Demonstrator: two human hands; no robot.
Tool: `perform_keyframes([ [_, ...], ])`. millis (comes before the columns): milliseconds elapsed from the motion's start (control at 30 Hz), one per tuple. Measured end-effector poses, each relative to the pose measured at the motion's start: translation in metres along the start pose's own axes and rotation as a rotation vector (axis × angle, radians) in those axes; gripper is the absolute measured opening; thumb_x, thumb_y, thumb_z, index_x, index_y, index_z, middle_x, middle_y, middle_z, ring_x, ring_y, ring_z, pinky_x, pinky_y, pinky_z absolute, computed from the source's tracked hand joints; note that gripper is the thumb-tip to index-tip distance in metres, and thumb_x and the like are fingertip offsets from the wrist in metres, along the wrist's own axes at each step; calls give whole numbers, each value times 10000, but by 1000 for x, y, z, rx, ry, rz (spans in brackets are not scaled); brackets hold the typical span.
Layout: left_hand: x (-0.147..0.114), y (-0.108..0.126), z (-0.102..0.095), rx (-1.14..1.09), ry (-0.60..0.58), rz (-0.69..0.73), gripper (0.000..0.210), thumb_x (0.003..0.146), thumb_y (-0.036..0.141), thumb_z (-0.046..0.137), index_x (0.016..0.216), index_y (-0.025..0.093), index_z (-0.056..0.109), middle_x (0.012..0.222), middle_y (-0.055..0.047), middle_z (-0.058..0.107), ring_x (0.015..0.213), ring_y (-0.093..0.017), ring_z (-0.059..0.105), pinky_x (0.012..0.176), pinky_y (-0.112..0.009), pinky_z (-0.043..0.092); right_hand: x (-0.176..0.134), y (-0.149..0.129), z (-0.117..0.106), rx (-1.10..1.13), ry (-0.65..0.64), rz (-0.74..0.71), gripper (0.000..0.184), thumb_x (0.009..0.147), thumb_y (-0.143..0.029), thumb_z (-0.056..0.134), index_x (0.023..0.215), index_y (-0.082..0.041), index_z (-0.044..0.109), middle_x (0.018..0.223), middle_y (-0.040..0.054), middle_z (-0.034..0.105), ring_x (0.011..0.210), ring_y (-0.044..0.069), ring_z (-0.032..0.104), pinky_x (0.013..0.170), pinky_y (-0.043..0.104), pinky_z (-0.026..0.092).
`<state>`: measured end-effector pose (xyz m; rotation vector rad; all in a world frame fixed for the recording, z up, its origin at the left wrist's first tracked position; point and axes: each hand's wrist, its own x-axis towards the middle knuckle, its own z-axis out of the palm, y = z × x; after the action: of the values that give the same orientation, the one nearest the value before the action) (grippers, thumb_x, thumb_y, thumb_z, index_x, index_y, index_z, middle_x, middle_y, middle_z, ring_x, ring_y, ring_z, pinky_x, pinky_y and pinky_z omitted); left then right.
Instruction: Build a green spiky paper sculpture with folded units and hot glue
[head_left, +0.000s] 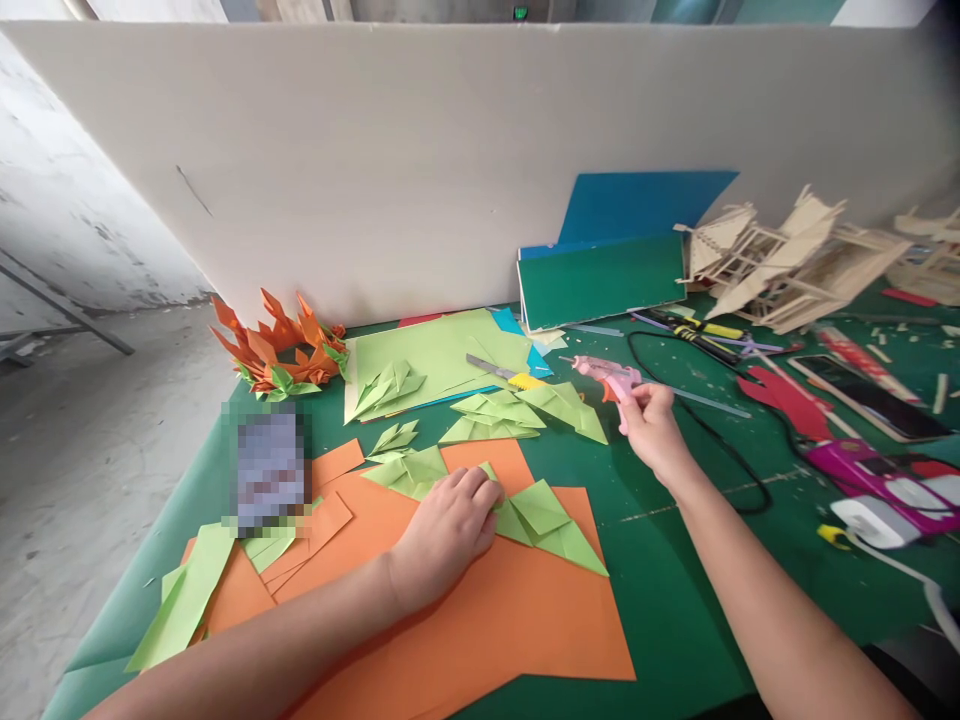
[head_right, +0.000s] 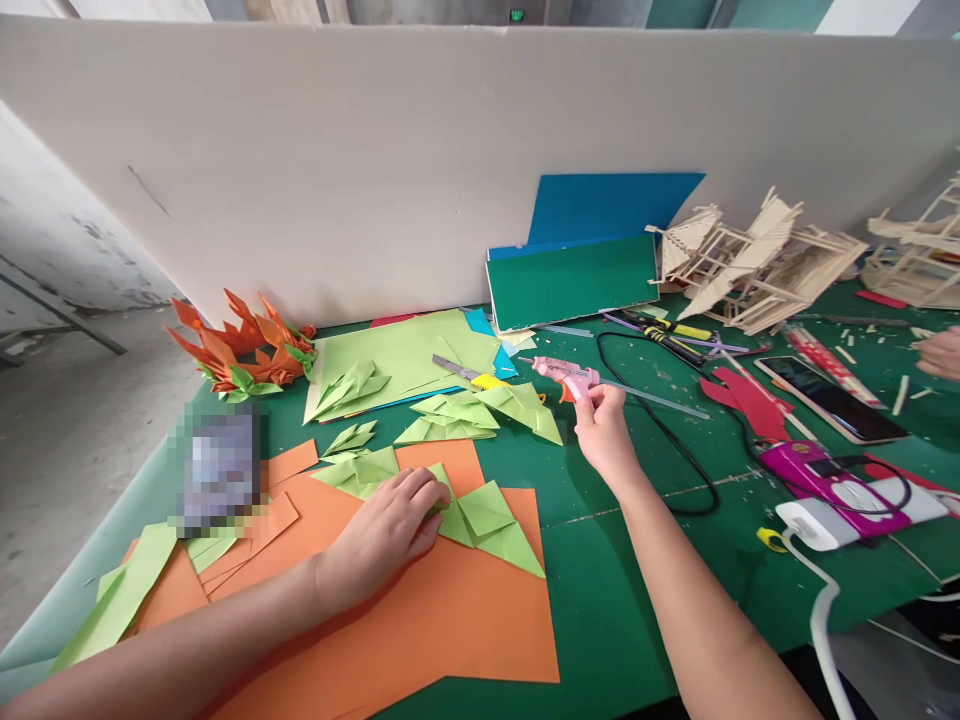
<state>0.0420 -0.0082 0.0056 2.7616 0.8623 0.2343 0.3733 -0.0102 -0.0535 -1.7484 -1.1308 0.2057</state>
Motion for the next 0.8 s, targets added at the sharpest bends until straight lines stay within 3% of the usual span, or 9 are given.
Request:
perform_keyframes([
  [267,1,-1,0,3,7,11,148,914,132,398,952,193,527,953,-58,576,860,-200,552,760,-339,488,-3,-20,-4,-124,36,-207,77,886,-279,455,910,-224,504,890,71,519,838,242,552,704,400,494],
  [433,1,-1,-1,0,9,12,141,911,135,404,944,204,523,954,-55,574,851,-196,556,755,-339,494,-7,-44,-8,-205,63,-344,172,909,-199,388,906,-228,557,985,100,487,1008,272,514,865,449,463],
  [600,-1,0,-2,-36,7,29,145,917,125,386,942,192,513,954,-66,561,862,-202,551,764,-345,497,-7,-48,-19,-322,114,-438,210,886,-151,405,951,-225,590,1007,107,452,993,274,521,825,439,487],
  [800,-1,0,2,-86,103,81,162,910,88,350,867,204,455,870,-46,545,779,-182,519,720,-321,487,-6,-32,-20,-491,153,-343,184,840,-154,461,914,-197,624,972,118,473,825,262,549,704,419,473],
])
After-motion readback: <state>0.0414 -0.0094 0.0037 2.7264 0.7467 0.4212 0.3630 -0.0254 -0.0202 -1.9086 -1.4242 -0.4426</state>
